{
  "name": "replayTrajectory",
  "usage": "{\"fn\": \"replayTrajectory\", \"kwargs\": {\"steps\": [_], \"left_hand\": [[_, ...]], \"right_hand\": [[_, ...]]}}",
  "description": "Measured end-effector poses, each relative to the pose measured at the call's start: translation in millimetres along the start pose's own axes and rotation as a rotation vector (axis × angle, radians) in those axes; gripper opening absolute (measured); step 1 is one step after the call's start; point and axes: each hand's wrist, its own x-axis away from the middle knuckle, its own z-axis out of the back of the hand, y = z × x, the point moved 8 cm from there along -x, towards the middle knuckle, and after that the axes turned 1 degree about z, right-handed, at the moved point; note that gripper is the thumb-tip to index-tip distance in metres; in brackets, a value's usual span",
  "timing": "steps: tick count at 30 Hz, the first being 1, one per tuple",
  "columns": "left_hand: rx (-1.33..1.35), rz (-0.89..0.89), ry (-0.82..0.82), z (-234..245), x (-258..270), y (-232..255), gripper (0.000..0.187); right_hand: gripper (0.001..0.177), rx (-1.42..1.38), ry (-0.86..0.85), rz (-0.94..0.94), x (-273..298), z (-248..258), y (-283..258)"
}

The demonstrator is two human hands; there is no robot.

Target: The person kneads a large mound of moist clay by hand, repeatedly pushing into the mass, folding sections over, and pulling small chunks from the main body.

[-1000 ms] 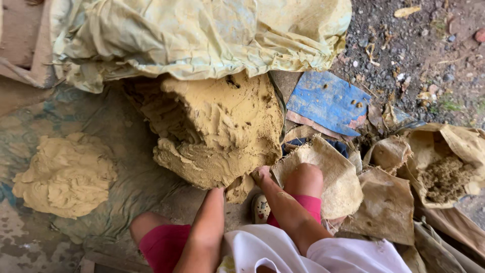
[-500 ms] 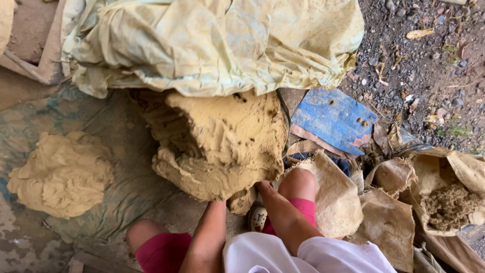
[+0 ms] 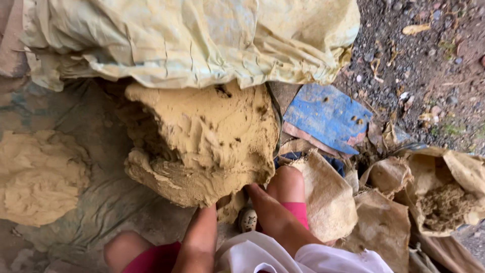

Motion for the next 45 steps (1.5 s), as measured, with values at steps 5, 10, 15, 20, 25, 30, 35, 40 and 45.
{"fn": "replayTrajectory", "kwargs": {"steps": [5, 10, 15, 20, 25, 30, 35, 40, 45], "left_hand": [[-0.016, -0.073, 0.000, -6.0, -29.7, -10.9, 0.097], [-0.097, -0.167, -0.031, -11.7, -45.8, -16.0, 0.098], [-0.220, -0.261, -0.053, -10.6, -55.7, -46.5, 0.099], [-0.345, -0.385, 0.010, 7.8, -44.0, -52.2, 0.101], [-0.503, -0.670, 0.107, 51.1, -7.1, -47.7, 0.103], [-0.495, -0.794, 0.091, 67.2, -26.2, -72.8, 0.080], [0.019, -0.775, -0.236, 68.0, -69.0, -112.0, 0.054], [0.217, -0.697, -0.266, 117.1, -4.3, -110.8, 0.025], [0.390, -1.237, -0.285, 196.4, 239.1, 29.5, 0.028]], "right_hand": [[0.064, 0.039, 0.036, 0.087, -28.3, -10.5, -17.3], [0.068, 0.131, 0.188, 0.188, -41.3, 3.0, -25.2], [0.071, 0.243, 0.398, 0.271, -38.2, 23.5, -5.8], [0.075, 0.306, 0.508, 0.355, -14.5, 18.7, 16.3], [0.079, 0.348, 0.629, 0.361, 28.9, 0.0, 59.3], [0.088, 0.198, 0.737, 0.507, 85.0, -34.9, 118.8], [0.074, 0.286, 0.690, 0.637, 139.8, -48.8, 102.2], [0.061, 0.401, 0.554, 0.841, 243.3, -48.5, 59.6], [0.046, -0.228, 0.387, 1.647, 376.9, -15.7, 17.5]]}}
